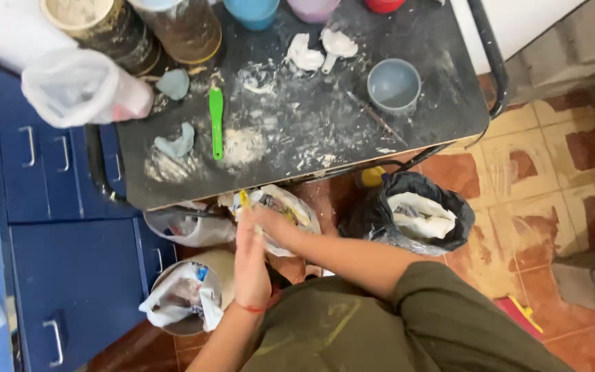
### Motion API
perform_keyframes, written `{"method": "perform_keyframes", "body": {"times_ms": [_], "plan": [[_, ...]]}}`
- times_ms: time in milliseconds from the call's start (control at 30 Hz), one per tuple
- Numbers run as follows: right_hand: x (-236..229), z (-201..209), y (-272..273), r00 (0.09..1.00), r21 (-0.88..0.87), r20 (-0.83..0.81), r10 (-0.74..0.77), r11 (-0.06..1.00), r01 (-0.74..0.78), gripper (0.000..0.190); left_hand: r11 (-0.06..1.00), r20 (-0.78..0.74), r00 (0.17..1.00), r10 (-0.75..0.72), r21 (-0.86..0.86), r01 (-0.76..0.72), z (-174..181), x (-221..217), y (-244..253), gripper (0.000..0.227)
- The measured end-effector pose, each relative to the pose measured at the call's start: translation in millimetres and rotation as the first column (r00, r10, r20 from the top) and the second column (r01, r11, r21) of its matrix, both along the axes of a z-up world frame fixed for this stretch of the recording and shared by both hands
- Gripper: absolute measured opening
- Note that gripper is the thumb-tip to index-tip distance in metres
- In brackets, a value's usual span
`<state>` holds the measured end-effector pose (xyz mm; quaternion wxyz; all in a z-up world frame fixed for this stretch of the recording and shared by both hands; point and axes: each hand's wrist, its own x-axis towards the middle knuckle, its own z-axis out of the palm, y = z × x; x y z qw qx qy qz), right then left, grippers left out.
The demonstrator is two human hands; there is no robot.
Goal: The person cleans a cluttered workbench by wiping the surface with a white cloth and gathering debris into a plastic bag. They also pick up small yellow and green objects from a green basin and place them into a plastic bag on the table.
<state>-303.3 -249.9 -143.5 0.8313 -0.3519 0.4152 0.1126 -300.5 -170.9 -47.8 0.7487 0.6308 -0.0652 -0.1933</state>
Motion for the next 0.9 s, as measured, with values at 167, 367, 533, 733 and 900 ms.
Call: {"method": "perform_keyframes", "body": {"times_ms": [167,367,533,733,900], "plan": [[-17,6,31,0.998,0.124,0.054,-0.028,0.992,0.022,0.028,0.814,0.712,0.671,-0.207,0.506,-0.286,-199,36,37,0.086],[1,103,12,0.017,-0.708,0.706,0.708,0.704,0.048,0.062,0.979,0.149,0.974,0.174,0.077,-0.186,-158,28,43,0.053],[38,18,-5,-0.164,-0.855,0.409,0.898,0.440,0.275,0.053,0.783,-0.392,0.856,0.338,-0.388,-0.486,-110,-18,41,0.025],[38,-42,-62,0.009,-0.812,-0.502,0.865,-0.468,-0.348,0.046,0.925,0.062,0.925,0.376,0.030,-0.378,-52,-27,135,0.041],[38,-57,-87,0.022,-0.668,-0.667,0.745,-0.584,-0.462,0.050,0.624,0.208,0.911,0.357,0.672,-0.398,-39,-53,208,0.042]]}}
